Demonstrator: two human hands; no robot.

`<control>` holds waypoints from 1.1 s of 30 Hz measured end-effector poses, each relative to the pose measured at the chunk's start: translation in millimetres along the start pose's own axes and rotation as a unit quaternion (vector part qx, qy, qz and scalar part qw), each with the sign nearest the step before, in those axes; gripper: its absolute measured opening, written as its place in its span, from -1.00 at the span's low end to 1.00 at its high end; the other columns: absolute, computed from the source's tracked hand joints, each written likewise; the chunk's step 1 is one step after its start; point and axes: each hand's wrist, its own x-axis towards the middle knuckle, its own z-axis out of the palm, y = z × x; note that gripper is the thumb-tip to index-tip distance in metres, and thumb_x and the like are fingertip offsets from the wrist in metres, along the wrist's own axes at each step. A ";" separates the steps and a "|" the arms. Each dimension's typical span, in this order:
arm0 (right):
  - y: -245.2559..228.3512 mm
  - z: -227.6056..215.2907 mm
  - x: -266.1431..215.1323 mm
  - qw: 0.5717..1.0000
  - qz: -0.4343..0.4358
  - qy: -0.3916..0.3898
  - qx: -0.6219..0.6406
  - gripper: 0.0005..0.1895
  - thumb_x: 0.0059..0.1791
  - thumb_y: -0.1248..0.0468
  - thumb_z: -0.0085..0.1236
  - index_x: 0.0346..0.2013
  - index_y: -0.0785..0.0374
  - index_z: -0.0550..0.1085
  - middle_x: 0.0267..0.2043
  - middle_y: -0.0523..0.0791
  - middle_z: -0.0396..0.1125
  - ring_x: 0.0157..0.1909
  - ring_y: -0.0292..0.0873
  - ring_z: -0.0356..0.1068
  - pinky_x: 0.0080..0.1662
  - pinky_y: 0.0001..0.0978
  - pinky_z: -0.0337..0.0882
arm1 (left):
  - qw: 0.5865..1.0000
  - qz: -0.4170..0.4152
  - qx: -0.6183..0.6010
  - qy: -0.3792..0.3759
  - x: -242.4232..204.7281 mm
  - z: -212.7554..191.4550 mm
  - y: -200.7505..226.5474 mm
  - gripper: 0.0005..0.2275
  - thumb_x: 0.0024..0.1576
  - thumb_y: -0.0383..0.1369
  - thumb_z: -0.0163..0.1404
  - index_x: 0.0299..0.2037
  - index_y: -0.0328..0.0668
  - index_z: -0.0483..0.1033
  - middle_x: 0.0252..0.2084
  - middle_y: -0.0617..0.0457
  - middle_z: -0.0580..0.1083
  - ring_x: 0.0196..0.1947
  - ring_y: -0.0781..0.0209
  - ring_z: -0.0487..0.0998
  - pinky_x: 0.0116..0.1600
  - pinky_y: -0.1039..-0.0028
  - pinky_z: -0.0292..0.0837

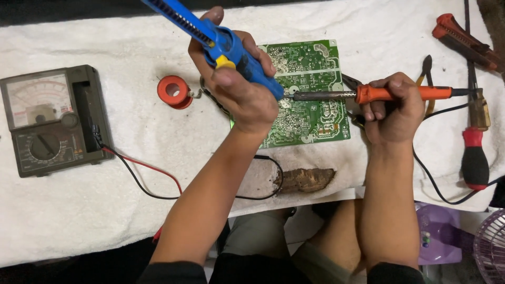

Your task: The person uses a soldering iron and a desoldering pump to work on a green circuit board. They repeatedly heat solder joints and use the pump to remove molten solder. The person also flips the board over to inspect the other side and uses pliers to assist with the task.

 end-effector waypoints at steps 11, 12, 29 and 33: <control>-4.1 7.6 -3.4 1.000 0.007 0.009 -0.010 -0.82 -0.29 0.29 -0.20 -0.79 0.21 0.15 -0.91 -0.16 -0.14 -0.85 -0.29 -0.19 -0.73 -0.54 -0.12 | 1.000 0.024 0.001 -0.013 -2.9 5.4 2.3 -0.55 0.02 0.07 -0.28 -0.17 -0.17 0.12 -0.58 0.04 0.19 -0.79 0.32 0.16 -0.67 0.66 0.05; -5.8 9.6 -4.6 1.000 0.008 -0.013 -0.020 -0.78 -0.27 0.28 -0.22 -0.82 0.16 0.09 -0.91 -0.18 -0.17 -0.84 -0.26 -0.16 -0.71 -0.50 -0.15 | 0.999 0.016 0.024 -0.019 -3.0 5.4 4.2 -0.59 0.06 0.05 -0.31 -0.16 -0.13 0.14 -0.59 0.03 0.18 -0.79 0.31 0.16 -0.67 0.66 0.04; -45.5 1.8 -43.5 0.996 -0.061 0.018 0.068 -0.70 -0.23 0.09 -0.07 -0.34 0.24 0.31 -0.58 -0.12 0.11 -0.57 -0.26 0.11 -0.44 -0.48 0.18 | 0.870 -0.266 0.129 -0.394 -19.4 -14.0 147.6 -0.60 -0.09 -0.16 -0.02 -0.11 -0.11 0.17 -0.48 0.07 0.38 -0.63 0.28 0.36 -0.51 0.58 0.26; -74.4 27.8 -99.1 0.964 -0.002 -0.266 0.023 -0.60 -0.11 0.13 -0.04 -0.14 0.38 0.24 -0.50 0.06 0.19 -0.51 -0.05 0.24 -0.42 -0.36 0.33 | 0.524 -0.340 0.473 -0.621 -66.0 -55.1 156.2 -0.72 -0.07 -0.20 -0.08 -0.17 0.06 0.20 -0.52 -0.02 0.39 -0.49 -0.05 0.38 -0.45 0.28 0.19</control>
